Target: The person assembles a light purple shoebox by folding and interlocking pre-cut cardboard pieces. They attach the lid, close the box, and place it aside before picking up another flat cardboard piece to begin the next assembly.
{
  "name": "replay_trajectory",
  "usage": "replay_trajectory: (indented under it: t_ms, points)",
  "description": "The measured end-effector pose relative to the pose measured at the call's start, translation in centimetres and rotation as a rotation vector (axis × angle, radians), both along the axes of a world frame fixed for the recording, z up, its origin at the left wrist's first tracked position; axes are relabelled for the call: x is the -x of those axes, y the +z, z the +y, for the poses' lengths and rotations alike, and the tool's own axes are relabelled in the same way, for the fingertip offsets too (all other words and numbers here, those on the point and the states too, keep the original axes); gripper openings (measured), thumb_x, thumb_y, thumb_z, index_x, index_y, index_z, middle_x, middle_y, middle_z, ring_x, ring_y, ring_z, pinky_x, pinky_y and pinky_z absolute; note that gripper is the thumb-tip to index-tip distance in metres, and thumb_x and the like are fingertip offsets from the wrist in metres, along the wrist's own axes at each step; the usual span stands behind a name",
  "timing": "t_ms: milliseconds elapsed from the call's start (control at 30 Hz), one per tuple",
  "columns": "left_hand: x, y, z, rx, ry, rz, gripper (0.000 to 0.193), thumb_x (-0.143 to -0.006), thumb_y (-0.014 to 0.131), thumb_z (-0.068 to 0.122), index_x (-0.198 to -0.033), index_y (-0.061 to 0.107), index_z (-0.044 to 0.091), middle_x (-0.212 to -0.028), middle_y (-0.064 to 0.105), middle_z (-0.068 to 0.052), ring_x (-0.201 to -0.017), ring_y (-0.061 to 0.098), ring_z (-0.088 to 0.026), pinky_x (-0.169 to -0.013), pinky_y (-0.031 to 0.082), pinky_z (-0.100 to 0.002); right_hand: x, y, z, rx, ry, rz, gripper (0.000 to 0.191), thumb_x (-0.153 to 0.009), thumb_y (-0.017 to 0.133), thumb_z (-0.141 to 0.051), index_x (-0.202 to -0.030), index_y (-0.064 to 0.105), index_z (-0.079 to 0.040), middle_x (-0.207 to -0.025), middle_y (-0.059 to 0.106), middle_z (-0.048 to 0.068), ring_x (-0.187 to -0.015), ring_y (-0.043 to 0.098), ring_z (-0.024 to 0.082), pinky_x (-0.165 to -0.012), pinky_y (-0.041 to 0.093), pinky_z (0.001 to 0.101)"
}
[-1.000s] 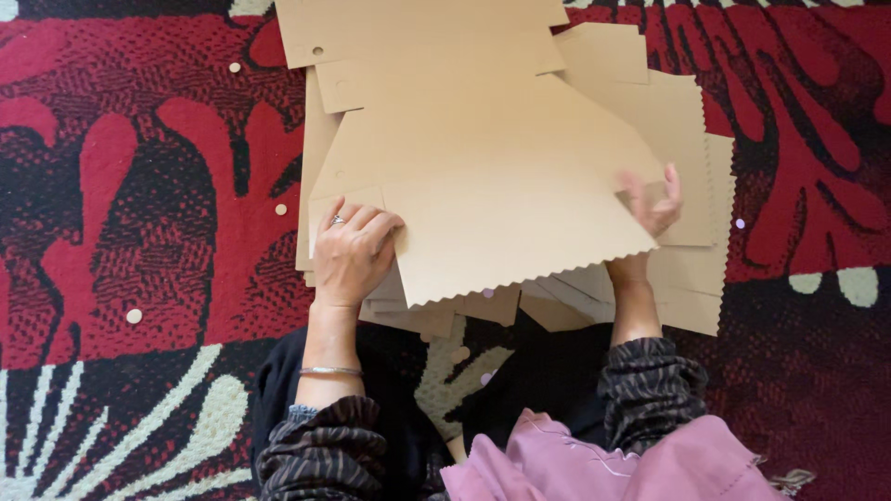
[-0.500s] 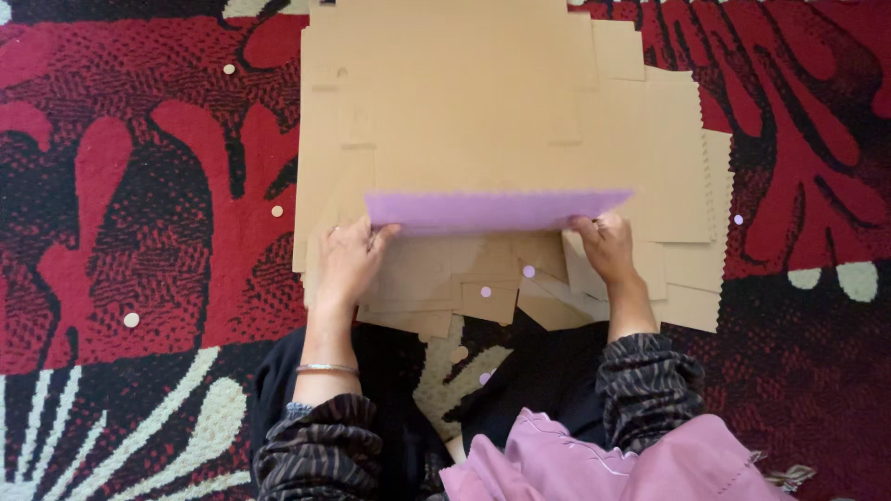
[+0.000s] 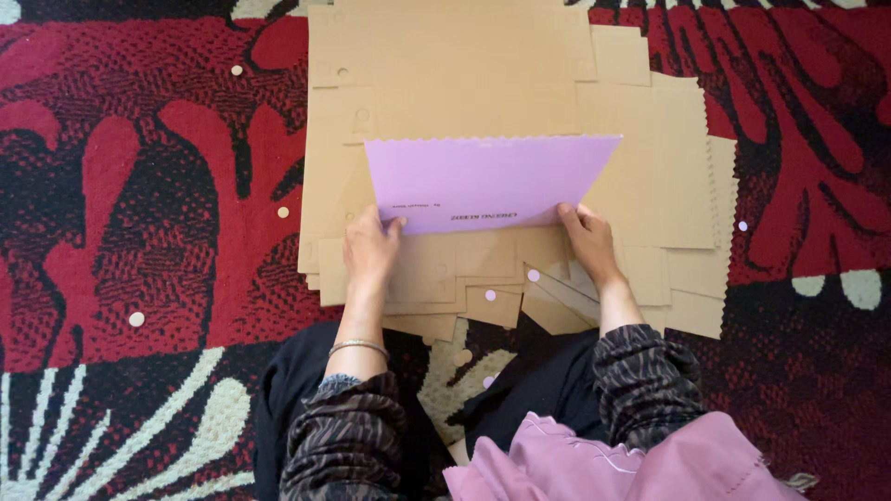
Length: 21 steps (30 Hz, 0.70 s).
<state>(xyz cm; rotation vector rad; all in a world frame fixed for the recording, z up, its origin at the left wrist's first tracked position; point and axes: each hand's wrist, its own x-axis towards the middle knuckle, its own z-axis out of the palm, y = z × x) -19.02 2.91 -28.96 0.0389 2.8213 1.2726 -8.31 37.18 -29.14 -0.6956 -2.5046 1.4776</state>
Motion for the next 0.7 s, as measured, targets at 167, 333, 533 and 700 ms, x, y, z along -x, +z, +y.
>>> replay_trajectory:
  t_ms: [167, 333, 533, 700]
  points:
    - [-0.3, 0.0, 0.2, 0.193, 0.021, -0.227, 0.045, -0.082, 0.08, 0.041, -0.105, 0.07, 0.004, -0.1, 0.074, -0.022, -0.099, 0.07, -0.04, -0.085, 0.053, -0.051, 0.2, -1.1, 0.2, -0.104, -0.118, -0.131, 0.046, -0.096, 0.071, -0.047, -0.086, 0.069, -0.002, -0.075, 0.063, 0.005, -0.073, 0.055, 0.013, -0.067, 0.046, 0.033]
    - [-0.3, -0.6, 1.2, 0.31, 0.035, -0.233, 0.051, -0.084, 0.079, 0.042, -0.112, 0.063, 0.003, -0.101, 0.073, -0.023, -0.101, 0.068, -0.041, -0.087, 0.05, -0.053, 0.4, -1.8, 0.0, -0.357, -0.124, -0.049, 0.048, -0.089, 0.079, -0.051, -0.092, 0.069, -0.004, -0.084, 0.067, 0.005, -0.076, 0.063, 0.018, -0.07, 0.051, 0.0345]
    - [-1.0, 0.3, 2.2, 0.382, 0.043, -0.138, 0.06, -0.082, 0.078, 0.034, -0.13, 0.054, 0.006, -0.113, 0.069, -0.021, -0.107, 0.066, -0.041, -0.093, 0.047, -0.055, 0.3, -2.4, -0.9, -0.475, -0.143, -0.047, 0.053, -0.085, 0.082, -0.048, -0.116, 0.066, -0.008, -0.084, 0.061, 0.004, -0.081, 0.062, 0.022, -0.072, 0.049, 0.0409]
    - [-1.4, 0.5, 4.0, 0.617, -0.007, 0.09, 0.087, -0.08, 0.072, 0.019, -0.159, 0.035, 0.018, -0.163, 0.029, -0.022, -0.145, 0.036, -0.038, -0.113, 0.021, -0.069, 0.8, -2.0, -1.3, -0.547, -0.127, -0.115, 0.054, -0.084, 0.082, -0.046, -0.123, 0.065, -0.012, -0.087, 0.061, 0.003, -0.093, 0.061, 0.025, -0.081, 0.046, 0.0471]
